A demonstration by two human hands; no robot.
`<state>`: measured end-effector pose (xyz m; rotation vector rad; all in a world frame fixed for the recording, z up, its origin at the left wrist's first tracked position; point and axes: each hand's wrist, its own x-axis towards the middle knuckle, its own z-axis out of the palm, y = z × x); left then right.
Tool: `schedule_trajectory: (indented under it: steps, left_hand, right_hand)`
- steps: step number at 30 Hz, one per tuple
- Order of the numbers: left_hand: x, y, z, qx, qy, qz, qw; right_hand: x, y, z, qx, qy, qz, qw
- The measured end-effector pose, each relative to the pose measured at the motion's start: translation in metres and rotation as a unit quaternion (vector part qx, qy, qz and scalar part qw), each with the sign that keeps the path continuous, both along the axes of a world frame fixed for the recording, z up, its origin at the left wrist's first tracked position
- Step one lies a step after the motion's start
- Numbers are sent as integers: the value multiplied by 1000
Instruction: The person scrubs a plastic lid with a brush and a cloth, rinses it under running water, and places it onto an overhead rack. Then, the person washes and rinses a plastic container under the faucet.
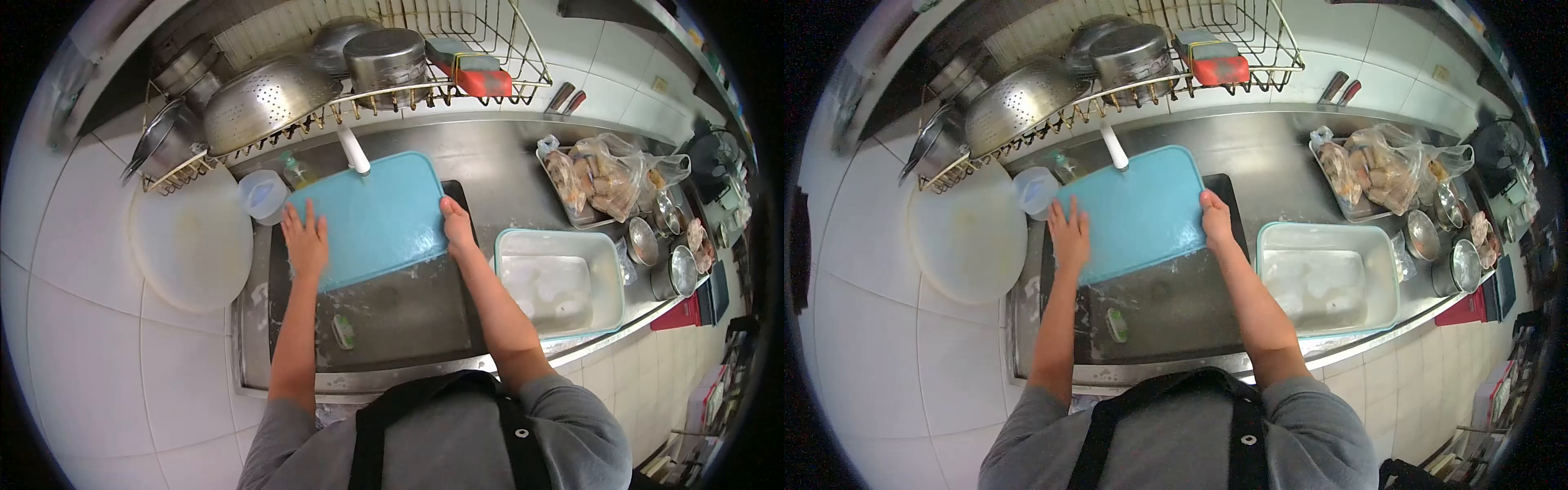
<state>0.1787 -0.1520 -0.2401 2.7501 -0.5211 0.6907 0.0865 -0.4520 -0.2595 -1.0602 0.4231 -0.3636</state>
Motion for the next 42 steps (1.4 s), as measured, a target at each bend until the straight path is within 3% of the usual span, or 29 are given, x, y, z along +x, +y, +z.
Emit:
schedule_trajectory:
  steps: [2,7,9,11,14,16,19,20,22,25,28,31,32,37,40,41,42]
  left_hand:
    - [33,-4,-6,9,21,84,996]
    - [34,-98,-20,-2,-16,17,1000]
    - [-2,-134,-4,25,-2,-70,997]
    - [-28,-148,-6,62,-75,-154,983]
    - [-78,-144,-15,125,-14,-248,961]
    - [-111,-119,-21,78,13,-302,950]
    - [-140,-75,-20,56,55,-295,952]
    - [-139,-58,-25,88,29,-242,966]
    - [-129,-21,-42,151,-26,-132,979]
    - [-114,20,-52,154,-51,-74,984]
    - [-108,38,-63,-72,248,-70,964]
    - [-103,30,-81,-337,279,-29,899]
    - [-101,28,-91,-431,283,-70,854]
    - [-103,1,-92,-553,355,-44,752]
    - [-102,-13,-91,-579,338,-25,742]
    - [-102,-18,-88,-585,325,-18,743]
    - [-101,-23,-85,-590,319,12,741]
  right_hand:
    - [-5,17,4,-49,17,13,999]
    - [-11,54,-6,-81,29,34,996]
    - [-14,56,-12,-45,33,49,997]
    - [-13,55,-25,-2,11,51,999]
    - [-13,44,-38,61,-26,32,997]
    - [-15,34,-40,92,0,18,996]
    - [-11,29,-48,57,43,-40,997]
    - [-10,26,-52,24,44,-40,998]
    - [-11,20,-43,31,69,16,997]
    - [2,18,-33,3,113,103,988]
    - [23,27,-9,61,176,145,972]
    - [51,44,17,108,55,157,980]
    - [65,49,24,122,35,175,976]
    - [129,70,46,186,-55,248,949]
    - [134,78,32,-45,-104,296,948]
    - [120,88,19,-225,-136,237,935]
    - [95,104,6,-396,-162,167,888]
